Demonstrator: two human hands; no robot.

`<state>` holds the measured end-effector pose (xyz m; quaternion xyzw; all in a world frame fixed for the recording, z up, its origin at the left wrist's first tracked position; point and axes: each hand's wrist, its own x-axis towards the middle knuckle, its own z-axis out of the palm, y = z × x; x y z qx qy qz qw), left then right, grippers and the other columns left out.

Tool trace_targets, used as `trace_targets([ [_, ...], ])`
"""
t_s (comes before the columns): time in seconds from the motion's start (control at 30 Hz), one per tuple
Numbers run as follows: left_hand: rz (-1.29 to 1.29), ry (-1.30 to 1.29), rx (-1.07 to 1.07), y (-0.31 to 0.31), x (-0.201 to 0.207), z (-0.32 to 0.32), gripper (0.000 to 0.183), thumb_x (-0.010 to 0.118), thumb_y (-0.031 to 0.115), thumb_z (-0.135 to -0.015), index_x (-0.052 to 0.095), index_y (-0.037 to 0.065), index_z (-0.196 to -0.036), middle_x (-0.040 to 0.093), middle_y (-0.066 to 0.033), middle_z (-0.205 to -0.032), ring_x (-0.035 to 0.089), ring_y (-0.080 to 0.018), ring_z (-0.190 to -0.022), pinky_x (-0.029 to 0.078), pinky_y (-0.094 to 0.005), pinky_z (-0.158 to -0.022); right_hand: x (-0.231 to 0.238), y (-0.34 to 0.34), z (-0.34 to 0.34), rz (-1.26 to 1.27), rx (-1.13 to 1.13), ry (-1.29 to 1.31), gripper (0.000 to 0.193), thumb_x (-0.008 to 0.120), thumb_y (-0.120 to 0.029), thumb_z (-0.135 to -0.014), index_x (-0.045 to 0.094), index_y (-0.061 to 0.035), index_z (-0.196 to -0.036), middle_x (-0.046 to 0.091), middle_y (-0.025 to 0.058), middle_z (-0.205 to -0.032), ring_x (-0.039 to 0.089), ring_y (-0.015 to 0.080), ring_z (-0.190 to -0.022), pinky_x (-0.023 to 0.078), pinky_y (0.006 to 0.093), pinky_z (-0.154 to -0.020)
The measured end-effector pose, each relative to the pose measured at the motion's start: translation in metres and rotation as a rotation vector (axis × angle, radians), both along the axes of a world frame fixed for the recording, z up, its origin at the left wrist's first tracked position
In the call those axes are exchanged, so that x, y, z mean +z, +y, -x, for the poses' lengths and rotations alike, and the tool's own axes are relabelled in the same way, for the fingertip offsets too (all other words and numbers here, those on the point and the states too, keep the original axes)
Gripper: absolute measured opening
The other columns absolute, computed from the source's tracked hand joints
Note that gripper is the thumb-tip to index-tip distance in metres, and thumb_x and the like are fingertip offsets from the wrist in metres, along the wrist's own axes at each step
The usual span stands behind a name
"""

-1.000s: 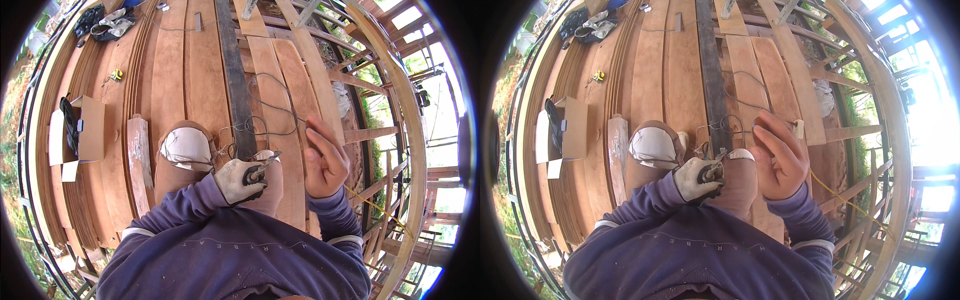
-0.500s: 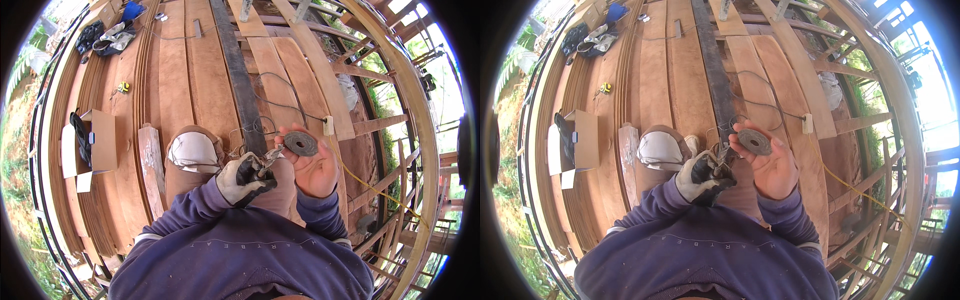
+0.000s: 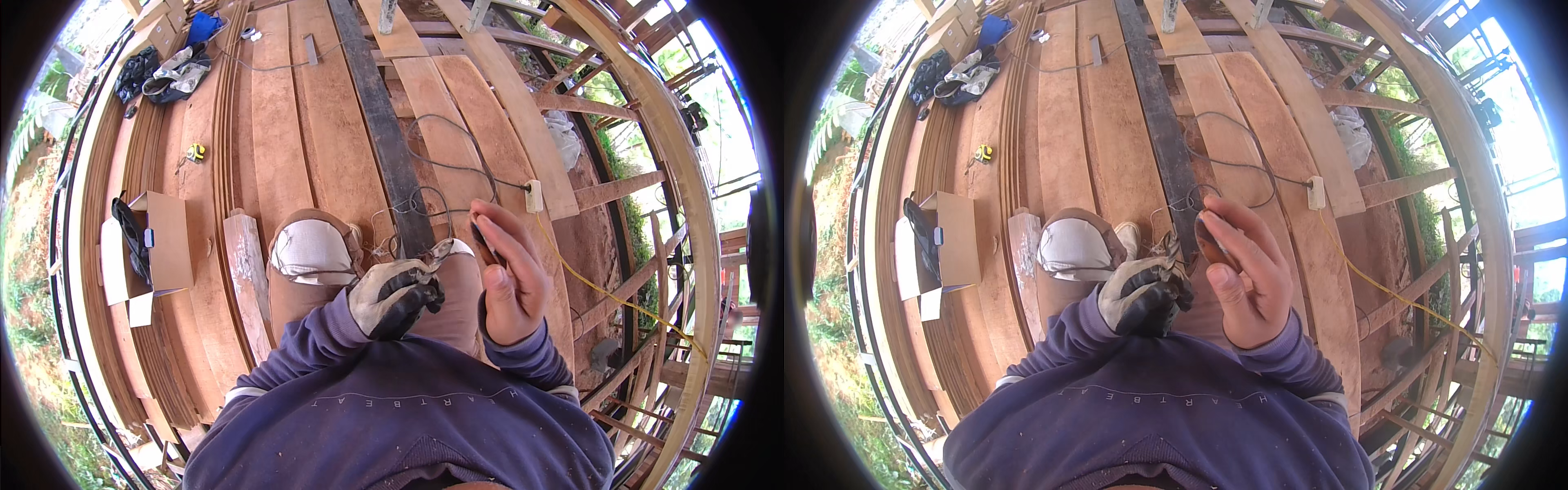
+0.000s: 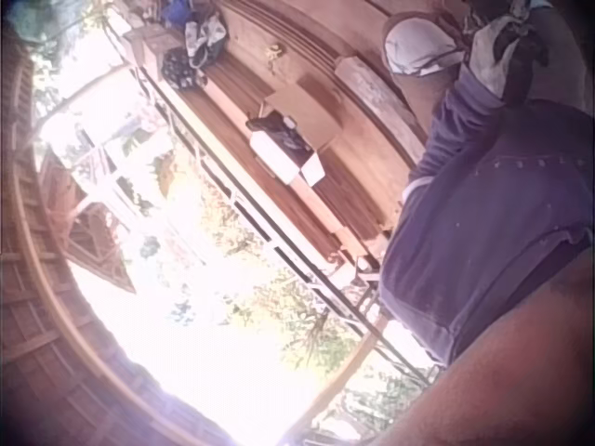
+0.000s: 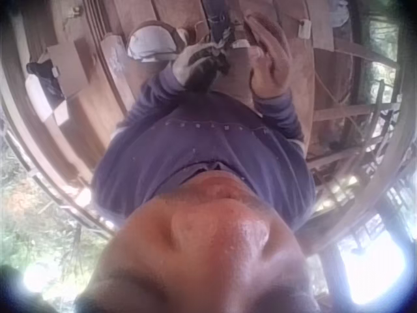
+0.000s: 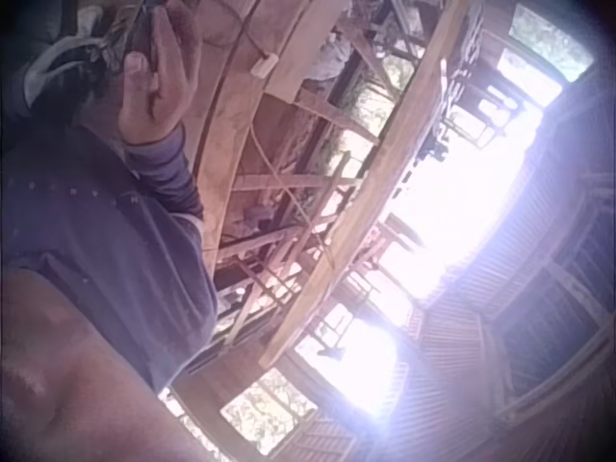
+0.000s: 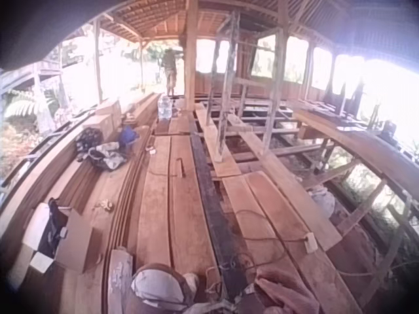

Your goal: The person uses a corded drill to create holes in wooden planks on a construction site. They repeatedly position the drill, operate it to bore into the wood, and then clear the resulting sawdust from the bit and the hole. The person also uses a small sanding block to smooth the edges of the drilled holes.

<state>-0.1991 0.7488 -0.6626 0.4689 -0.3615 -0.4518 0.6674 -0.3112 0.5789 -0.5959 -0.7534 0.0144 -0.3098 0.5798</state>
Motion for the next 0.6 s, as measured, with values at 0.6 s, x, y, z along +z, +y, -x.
trace_targets([
  [0.6,-0.050,-0.145,0.099,0.009,-0.014,-0.004,0.018,0.061,0.017,-0.095,0.064,0.000,-0.097,0.064,-0.0037,-0.076,0.061,-0.0141,-0.069,0.048,-0.0313,-0.062,-0.006,0.024,-0.015,0.513,-0.133,-0.190,0.048,0.081,-0.017,-0.079,0.067,0.0002,-0.121,0.058,0.0263,-0.129,0.061,0.0411,-0.111,0.050,0.0466,-0.094],
])
